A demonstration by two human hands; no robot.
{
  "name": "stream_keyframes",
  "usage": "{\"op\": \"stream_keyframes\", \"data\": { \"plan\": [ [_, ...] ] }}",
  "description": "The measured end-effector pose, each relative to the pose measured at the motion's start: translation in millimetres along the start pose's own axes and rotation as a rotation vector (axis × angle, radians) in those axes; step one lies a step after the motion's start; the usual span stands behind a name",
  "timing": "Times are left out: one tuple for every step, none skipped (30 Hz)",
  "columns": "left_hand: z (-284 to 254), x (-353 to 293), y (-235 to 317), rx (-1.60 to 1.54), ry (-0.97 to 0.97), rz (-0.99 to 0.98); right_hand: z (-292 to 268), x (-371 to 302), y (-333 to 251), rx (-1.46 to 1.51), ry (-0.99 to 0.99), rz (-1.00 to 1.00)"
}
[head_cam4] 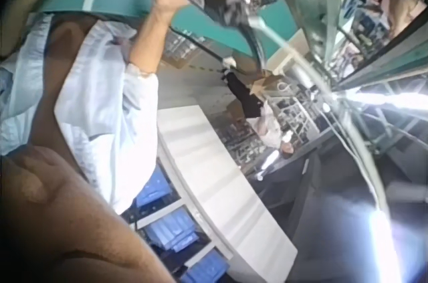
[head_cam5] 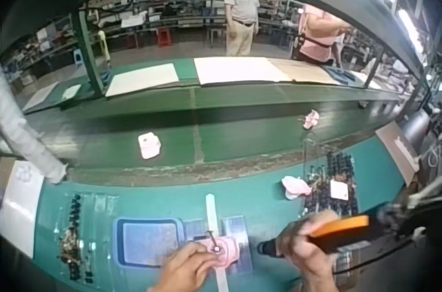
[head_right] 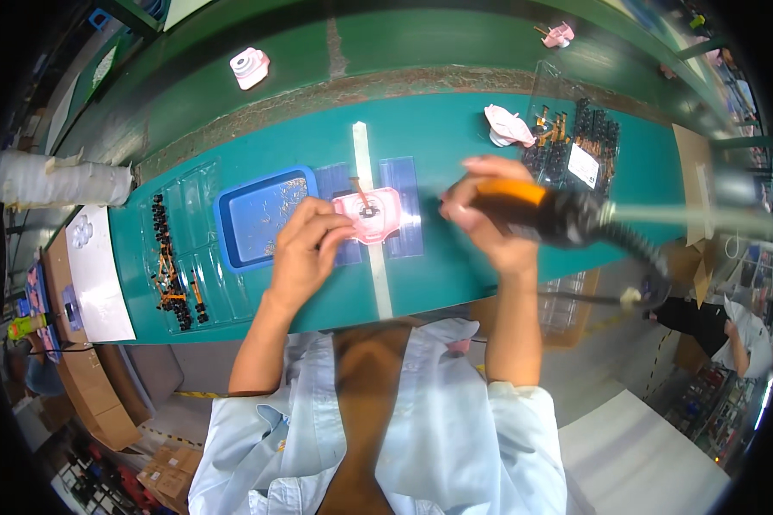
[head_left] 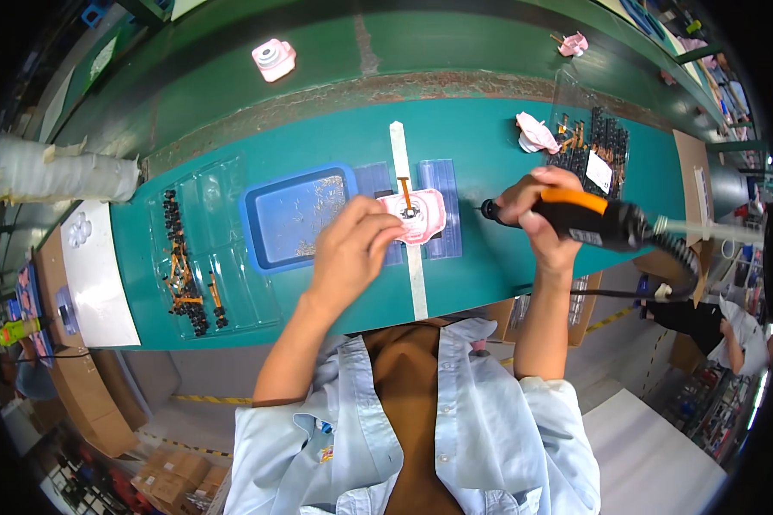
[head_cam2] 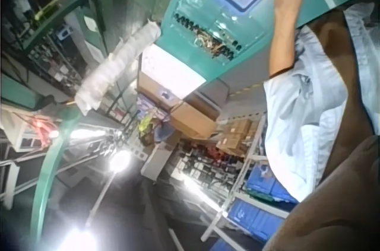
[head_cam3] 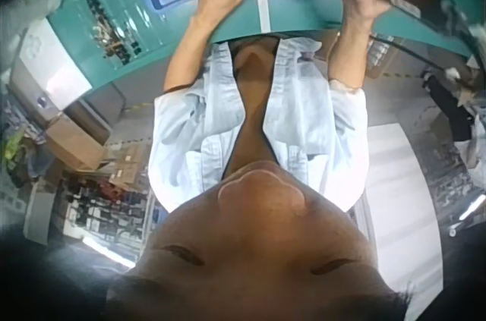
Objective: Assembling small electronic components by placing them in a jig and securing them with an electric screwdriver.
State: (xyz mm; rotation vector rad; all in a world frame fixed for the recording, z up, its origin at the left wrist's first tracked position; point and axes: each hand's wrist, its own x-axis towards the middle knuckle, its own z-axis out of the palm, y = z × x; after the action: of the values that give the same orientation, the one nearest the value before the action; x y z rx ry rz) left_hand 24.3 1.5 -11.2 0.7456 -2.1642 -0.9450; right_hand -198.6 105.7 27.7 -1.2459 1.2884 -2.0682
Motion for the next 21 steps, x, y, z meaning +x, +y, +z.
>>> {"op": "stream_keyframes", "data": {
  "plan": [
    [6, 1, 1, 0.021, -0.017, 0.042, -3, 3, 2, 0.137, -0.094, 0.015],
    [11, 2, 2, 0.04, -0.035, 0.083, -5, 5, 1, 0.274, -0.186, 0.031],
    [15, 4, 3, 0.037, -0.038, 0.08, -1, 8, -3, 0.272, -0.185, 0.035],
    [16, 4, 2, 0.05, -0.014, 0.098, 12, 15, -14, 0.32, -0.213, 0.015],
    [17, 3, 2, 0.062, 0.008, 0.114, 29, 21, -27, 0.369, -0.24, -0.003],
    [17, 2, 1, 0.075, 0.029, 0.129, 45, 25, -38, 0.418, -0.266, -0.022],
    [19, 2, 0, 0.073, 0.044, 0.155, 54, 25, -43, 0.45, -0.284, -0.045],
    [20, 3, 0, 0.071, 0.04, 0.154, 59, 24, -42, 0.448, -0.281, -0.042],
    [21, 4, 1, 0.072, 0.045, 0.156, 63, 22, -42, 0.468, -0.252, -0.029],
    [22, 4, 1, 0.074, 0.05, 0.157, 67, 21, -41, 0.488, -0.224, -0.015],
    [22, 4, 2, 0.076, 0.057, 0.159, 70, 19, -40, 0.509, -0.197, -0.001],
    [22, 3, 2, 0.079, 0.064, 0.161, 71, 18, -40, 0.531, -0.171, 0.012],
    [22, 3, 3, 0.08, 0.065, 0.16, 71, 18, -39, 0.531, -0.172, 0.013],
    [21, 3, 4, 0.078, 0.06, 0.154, 71, 18, -38, 0.526, -0.174, 0.018],
    [21, 2, 5, 0.077, 0.055, 0.148, 70, 17, -37, 0.522, -0.177, 0.023],
    [20, 2, 6, 0.077, 0.051, 0.143, 70, 17, -36, 0.517, -0.18, 0.028],
    [20, 2, 6, 0.076, 0.047, 0.138, 70, 17, -35, 0.513, -0.183, 0.033],
    [20, 2, 7, 0.076, 0.048, 0.138, 69, 15, -36, 0.513, -0.184, 0.033],
    [20, 2, 7, 0.082, 0.042, 0.142, 68, 14, -36, 0.47, -0.176, 0.037],
    [19, 2, 6, 0.088, 0.037, 0.147, 68, 12, -37, 0.428, -0.169, 0.042],
    [19, 2, 6, 0.095, 0.032, 0.151, 67, 11, -38, 0.385, -0.161, 0.046]
  ]
}}
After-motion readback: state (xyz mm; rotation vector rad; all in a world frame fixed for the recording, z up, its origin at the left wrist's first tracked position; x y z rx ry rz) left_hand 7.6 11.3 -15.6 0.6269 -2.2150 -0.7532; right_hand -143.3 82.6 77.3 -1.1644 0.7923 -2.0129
